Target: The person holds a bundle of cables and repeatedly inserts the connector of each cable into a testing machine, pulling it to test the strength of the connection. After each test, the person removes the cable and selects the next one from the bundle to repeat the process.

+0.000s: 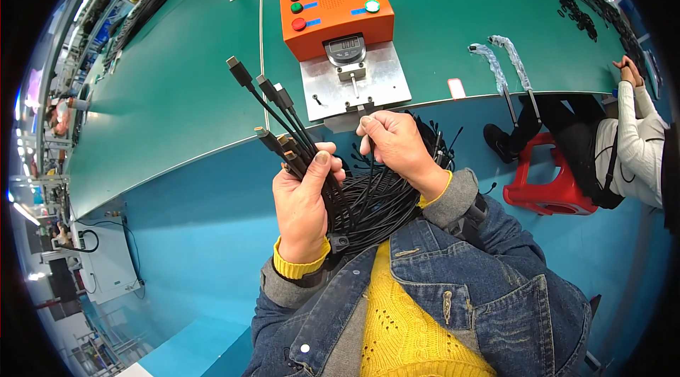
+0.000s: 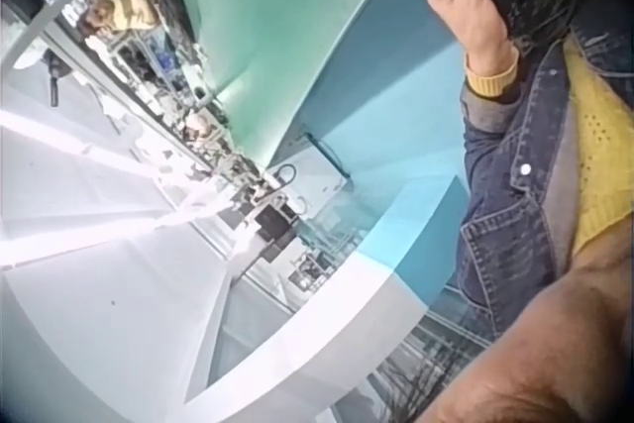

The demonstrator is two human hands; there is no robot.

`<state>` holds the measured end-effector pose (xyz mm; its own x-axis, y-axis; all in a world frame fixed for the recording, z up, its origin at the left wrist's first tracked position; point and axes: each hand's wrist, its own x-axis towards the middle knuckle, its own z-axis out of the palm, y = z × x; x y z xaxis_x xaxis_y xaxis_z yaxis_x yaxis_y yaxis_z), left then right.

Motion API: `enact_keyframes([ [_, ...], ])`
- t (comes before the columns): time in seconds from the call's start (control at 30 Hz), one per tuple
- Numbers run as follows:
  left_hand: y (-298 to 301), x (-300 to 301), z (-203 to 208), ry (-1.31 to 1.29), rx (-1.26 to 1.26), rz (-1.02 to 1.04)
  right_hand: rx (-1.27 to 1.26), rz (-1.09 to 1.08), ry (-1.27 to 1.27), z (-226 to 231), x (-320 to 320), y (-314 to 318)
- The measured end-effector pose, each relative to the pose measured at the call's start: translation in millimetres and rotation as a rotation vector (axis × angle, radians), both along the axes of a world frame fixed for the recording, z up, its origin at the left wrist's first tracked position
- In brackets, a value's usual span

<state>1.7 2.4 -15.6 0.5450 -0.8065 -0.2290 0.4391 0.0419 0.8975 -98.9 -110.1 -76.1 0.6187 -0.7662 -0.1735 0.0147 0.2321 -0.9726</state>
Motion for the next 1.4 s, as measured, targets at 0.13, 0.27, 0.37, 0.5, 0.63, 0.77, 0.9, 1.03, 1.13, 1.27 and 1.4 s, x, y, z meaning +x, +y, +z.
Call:
enact_keyframes([
  [0.13, 0.5, -0.4, 0.9, 0.009, 0.001, 0.0, 0.002, -0.018, -0.01, -1.2, 1.0, 0.3],
  [0.27, 0.7, -0.1, 1.6, -0.014, -0.005, -0.001, 0.027, -0.04, -0.032, 1.3, 4.9, 0.2],
  [0.37, -0.6, 0.6, 5.0, -0.024, -0.011, -0.007, 0.052, -0.054, -0.052, 3.7, 7.8, -1.5],
  [0.5, 1.4, 1.5, 3.1, -0.031, -0.02, -0.037, 0.067, -0.057, -0.07, 2.5, 7.4, -0.3],
  [0.63, 6.4, 1.7, 7.4, -0.014, 0.002, -0.074, 0.072, -0.043, -0.077, 3.8, 6.9, 0.2],
  [0.77, 12.8, 0.2, 17.2, -0.008, 0.013, -0.157, 0.09, -0.048, -0.09, 2.6, 6.2, -0.4],
  [0.9, 13.9, -1.0, 17.3, -0.021, 0.028, -0.12, 0.071, -0.043, -0.089, 3.3, 6.6, 0.2],
  [1.03, 13.0, -6.9, 17.0, 0.022, 0.016, -0.083, 0.091, -0.055, -0.099, 6.0, 6.1, 3.0],
  [1.13, 11.0, -9.7, 6.4, 0.023, 0.019, -0.106, -0.13, -0.017, 0.104, 0.8, -1.8, 2.7],
  [1.27, 10.5, -10.5, -1.0, 0.026, 0.039, -0.141, -1.024, 0.112, 0.866, 12.2, -26.8, -1.3],
  [1.4, 8.3, -15.0, -2.7, 0.012, 0.063, -0.198, -0.577, -0.111, 0.252, 29.9, -27.0, -3.2],
])
